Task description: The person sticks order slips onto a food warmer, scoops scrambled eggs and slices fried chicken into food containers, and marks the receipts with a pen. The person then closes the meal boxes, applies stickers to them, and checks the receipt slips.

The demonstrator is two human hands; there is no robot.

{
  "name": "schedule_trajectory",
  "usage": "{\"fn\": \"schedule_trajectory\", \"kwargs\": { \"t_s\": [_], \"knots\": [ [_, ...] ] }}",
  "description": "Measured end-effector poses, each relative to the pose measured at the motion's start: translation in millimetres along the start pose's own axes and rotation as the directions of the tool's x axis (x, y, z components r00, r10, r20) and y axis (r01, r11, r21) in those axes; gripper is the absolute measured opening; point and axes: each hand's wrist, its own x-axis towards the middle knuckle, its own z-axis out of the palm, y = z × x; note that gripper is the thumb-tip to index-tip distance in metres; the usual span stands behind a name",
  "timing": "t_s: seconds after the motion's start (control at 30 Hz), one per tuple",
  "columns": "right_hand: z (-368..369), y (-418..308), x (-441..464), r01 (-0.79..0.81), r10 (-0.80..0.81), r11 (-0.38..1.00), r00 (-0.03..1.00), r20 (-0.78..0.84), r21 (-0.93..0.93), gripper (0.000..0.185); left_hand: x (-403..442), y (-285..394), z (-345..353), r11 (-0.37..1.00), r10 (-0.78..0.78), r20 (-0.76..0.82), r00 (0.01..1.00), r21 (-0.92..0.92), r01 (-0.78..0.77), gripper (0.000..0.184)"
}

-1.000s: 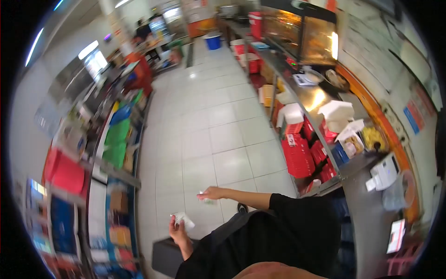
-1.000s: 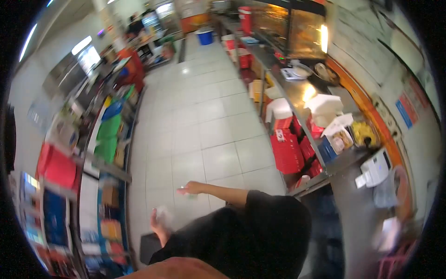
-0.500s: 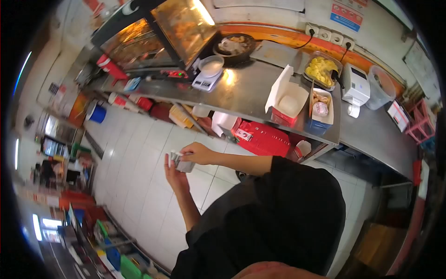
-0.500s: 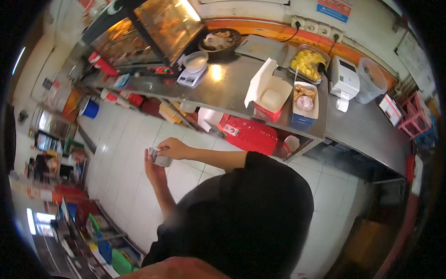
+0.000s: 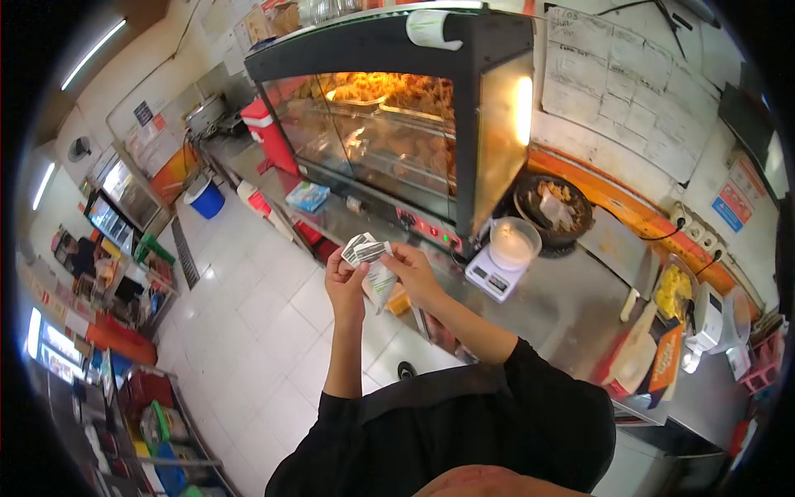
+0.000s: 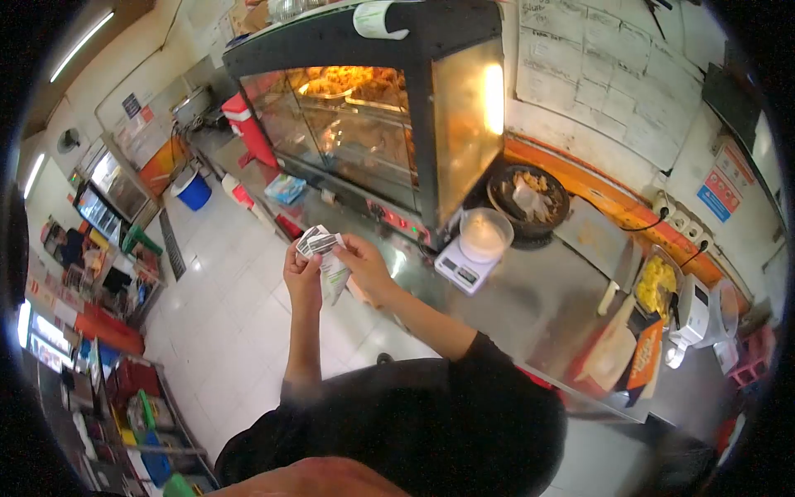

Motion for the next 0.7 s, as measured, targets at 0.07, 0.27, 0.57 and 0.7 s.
{"fn": "schedule_trajectory", "kwargs": {
  "t_s": [0.07,0.27,0.57,0.7],
  "knots": [
    [-10,6,52,0.054,-0.053,0.998,0.997,-0.055,0.026,0.017,58,-14,-5,0.999,-0.017,0.036,0.999,-0.029,0.018,0.050],
    [-5,-57,161,0.468,-0.622,0.761,0.723,-0.301,-0.448,0.023,218,14,31,0.974,0.014,0.215,0.976,-0.222,0.035,0.062],
    [31,-220,273,0.401,-0.911,-0.116,0.321,0.258,-0.909,0.035,388,119,157,0.748,0.370,0.632,0.681,0.232,-0.622,0.031],
    [42,-240,298,0.065,-0.933,-0.161,0.315,0.174,-0.985,0.016,455,99,170,0.593,0.408,0.732,0.546,0.242,-0.768,0.024]
  ]
}}
